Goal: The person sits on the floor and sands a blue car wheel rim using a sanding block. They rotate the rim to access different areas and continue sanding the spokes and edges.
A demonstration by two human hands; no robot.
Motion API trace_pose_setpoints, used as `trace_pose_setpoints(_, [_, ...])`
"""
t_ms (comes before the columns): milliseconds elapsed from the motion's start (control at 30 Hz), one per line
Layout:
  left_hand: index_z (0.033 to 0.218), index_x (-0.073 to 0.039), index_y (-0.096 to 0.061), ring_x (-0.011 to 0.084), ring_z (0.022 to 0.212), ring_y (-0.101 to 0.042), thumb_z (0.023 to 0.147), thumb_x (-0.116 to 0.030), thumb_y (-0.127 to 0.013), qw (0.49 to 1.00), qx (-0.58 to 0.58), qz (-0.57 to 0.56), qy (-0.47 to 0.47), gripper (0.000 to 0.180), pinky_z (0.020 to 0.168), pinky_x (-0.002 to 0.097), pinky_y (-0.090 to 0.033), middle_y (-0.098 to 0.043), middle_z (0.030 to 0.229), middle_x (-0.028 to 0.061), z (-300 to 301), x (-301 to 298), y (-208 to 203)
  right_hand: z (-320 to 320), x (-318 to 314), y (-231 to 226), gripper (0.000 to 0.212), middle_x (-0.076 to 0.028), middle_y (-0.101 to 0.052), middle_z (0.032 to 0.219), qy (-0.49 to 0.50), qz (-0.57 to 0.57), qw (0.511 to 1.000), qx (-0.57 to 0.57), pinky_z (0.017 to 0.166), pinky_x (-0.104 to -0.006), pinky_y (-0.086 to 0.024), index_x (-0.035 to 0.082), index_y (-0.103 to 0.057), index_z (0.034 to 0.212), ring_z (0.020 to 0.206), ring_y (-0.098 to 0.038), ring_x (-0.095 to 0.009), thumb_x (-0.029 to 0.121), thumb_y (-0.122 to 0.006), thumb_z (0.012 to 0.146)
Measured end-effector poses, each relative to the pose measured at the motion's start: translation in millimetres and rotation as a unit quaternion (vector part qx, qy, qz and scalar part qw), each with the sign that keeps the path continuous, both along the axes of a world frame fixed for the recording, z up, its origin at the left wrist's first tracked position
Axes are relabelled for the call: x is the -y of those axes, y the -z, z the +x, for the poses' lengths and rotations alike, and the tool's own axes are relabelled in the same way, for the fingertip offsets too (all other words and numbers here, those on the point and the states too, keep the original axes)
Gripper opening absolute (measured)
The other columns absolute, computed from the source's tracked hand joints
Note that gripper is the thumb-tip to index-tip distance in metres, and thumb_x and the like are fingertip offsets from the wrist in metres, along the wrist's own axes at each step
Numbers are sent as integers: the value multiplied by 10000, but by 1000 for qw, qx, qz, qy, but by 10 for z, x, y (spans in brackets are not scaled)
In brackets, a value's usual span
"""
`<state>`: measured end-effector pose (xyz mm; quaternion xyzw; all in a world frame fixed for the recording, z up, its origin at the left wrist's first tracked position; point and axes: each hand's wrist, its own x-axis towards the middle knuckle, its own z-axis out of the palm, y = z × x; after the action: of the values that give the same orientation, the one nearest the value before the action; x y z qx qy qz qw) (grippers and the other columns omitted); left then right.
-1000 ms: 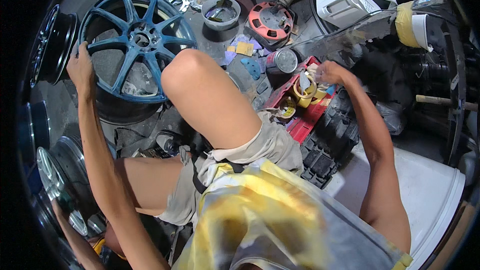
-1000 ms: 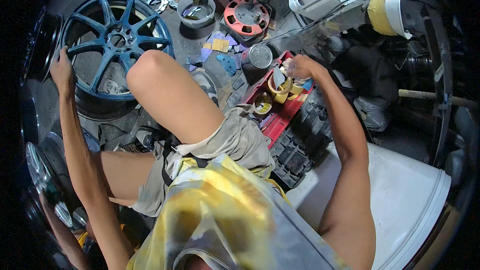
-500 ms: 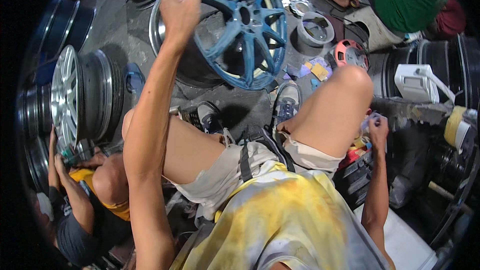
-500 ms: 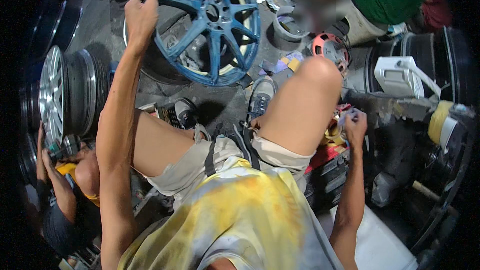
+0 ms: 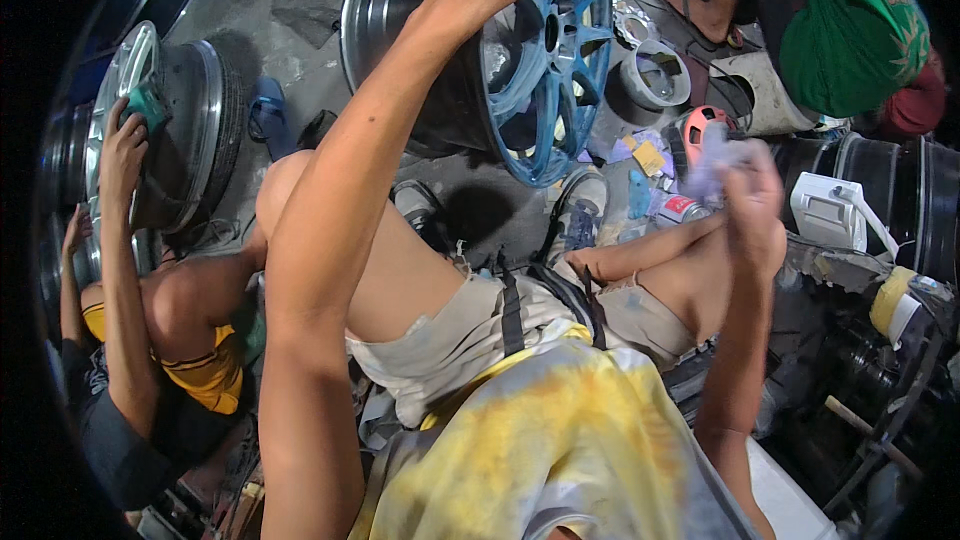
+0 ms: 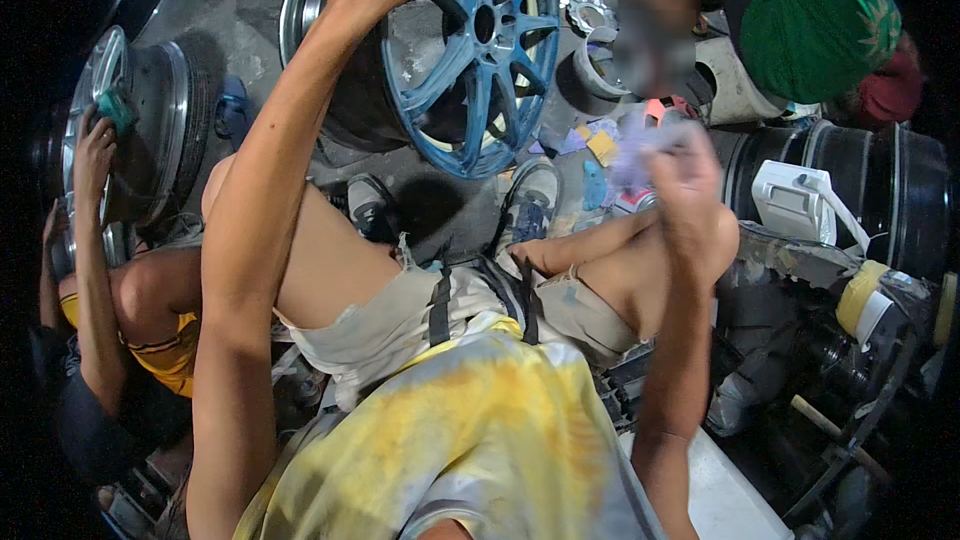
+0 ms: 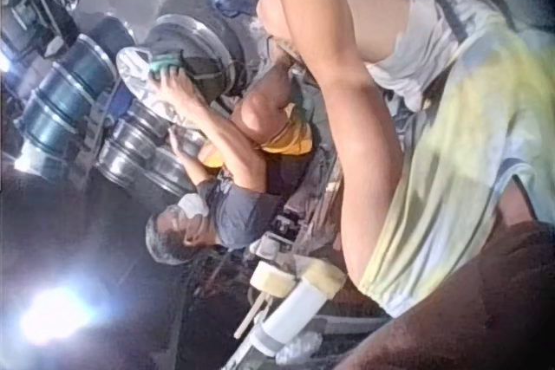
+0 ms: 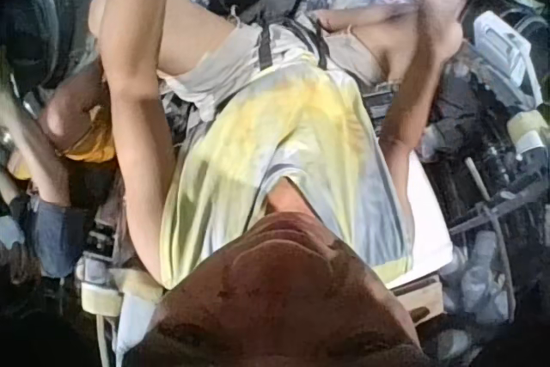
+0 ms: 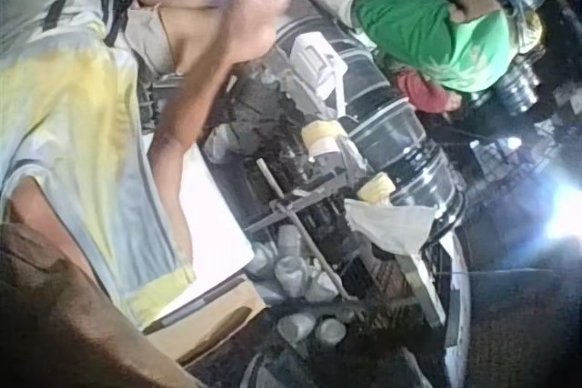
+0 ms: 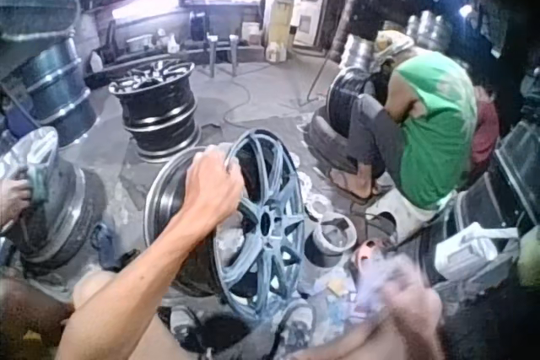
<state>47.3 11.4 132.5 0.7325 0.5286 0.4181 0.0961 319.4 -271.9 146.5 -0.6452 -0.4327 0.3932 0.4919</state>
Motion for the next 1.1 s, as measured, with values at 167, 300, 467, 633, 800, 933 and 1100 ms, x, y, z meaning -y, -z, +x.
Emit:
trace_pose_setpoints(167, [991, 45, -648, 491, 1017, -612, 969, -208, -522, 1000, -1, -17, 8, 284, 900, 558, -484, -648, 1030, 317, -28, 57, -41, -666, -167, 609, 142, 11, -634, 899, 11, -18, 991, -135, 656, -236, -479, 53, -630, 1098, 782, -571, -63, 87, -699, 979])
trace_pose_setpoints(300, [1087, 24, -662, 501, 1042, -610, 968, -261, -546, 999, -4, -51, 7, 330, 918, 560, -484, -659, 1076, 303, -119, 7, 64, -626, -99, 585, 165, -1, -657, 920, 31, -11, 992, -120, 607, -233, -468, 32, -643, 1143, 759, -572, -60, 73, -686, 989])
trace_pose_setpoints(467, [1315, -83, -684, 300, 952, -707, 1014, -354, -578, 994, -7, 67, 88, 419, 893, 376, -510, -753, 1040, 187, -722, -454, 303, 218, 17, -201, 245, -26, -703, 1002, 201, 108, 974, 7, 607, -204, -445, 26, -670, 1198, 726, -565, -35, 119, -715, 976])
trace_pose_setpoints(633, [1274, -51, -707, 223, 757, -628, 1004, -411, -628, 998, -19, -32, 44, 457, 774, 393, -519, -704, 821, 166, -570, -323, 148, 1097, 641, -584, 293, -48, -702, 1011, 291, 178, 936, 89, 569, -189, -434, 0, -651, 1237, 683, -556, -38, 136, -716, 986])
trace_pose_setpoints(800, [1303, 25, -684, 162, 753, -603, 977, -474, -666, 994, -25, -90, 52, 597, 767, 330, -496, -691, 805, 103, -828, -638, 273, 1416, 1125, -211, 260, -20, -723, 992, 284, 20, 943, 170, 623, -213, -452, 27, -685, 1194, 803, -612, -54, 165, -722, 977])
trace_pose_setpoints(933, [1280, 99, -662, 167, 852, -628, 977, -481, -662, 986, -53, -155, 5, 654, 842, 328, -495, -689, 854, 131, -837, -593, 83, 1745, 1609, 553, 189, -32, -697, 839, 227, -98, 927, 280, 707, -278, -506, -16, -712, 1041, 744, -594, -98, 122, -730, 913])
trace_pose_setpoints(1100, [1242, 100, -681, 155, 782, -588, 972, -486, -670, 990, -50, -132, 5, 646, 800, 326, -487, -666, 804, 100, -720, -514, 115, 1698, 2242, 1215, 214, -81, -737, 880, 121, -257, 942, 178, 742, -321, -544, -11, -722, 1068, 798, -671, -135, 109, -730, 892])
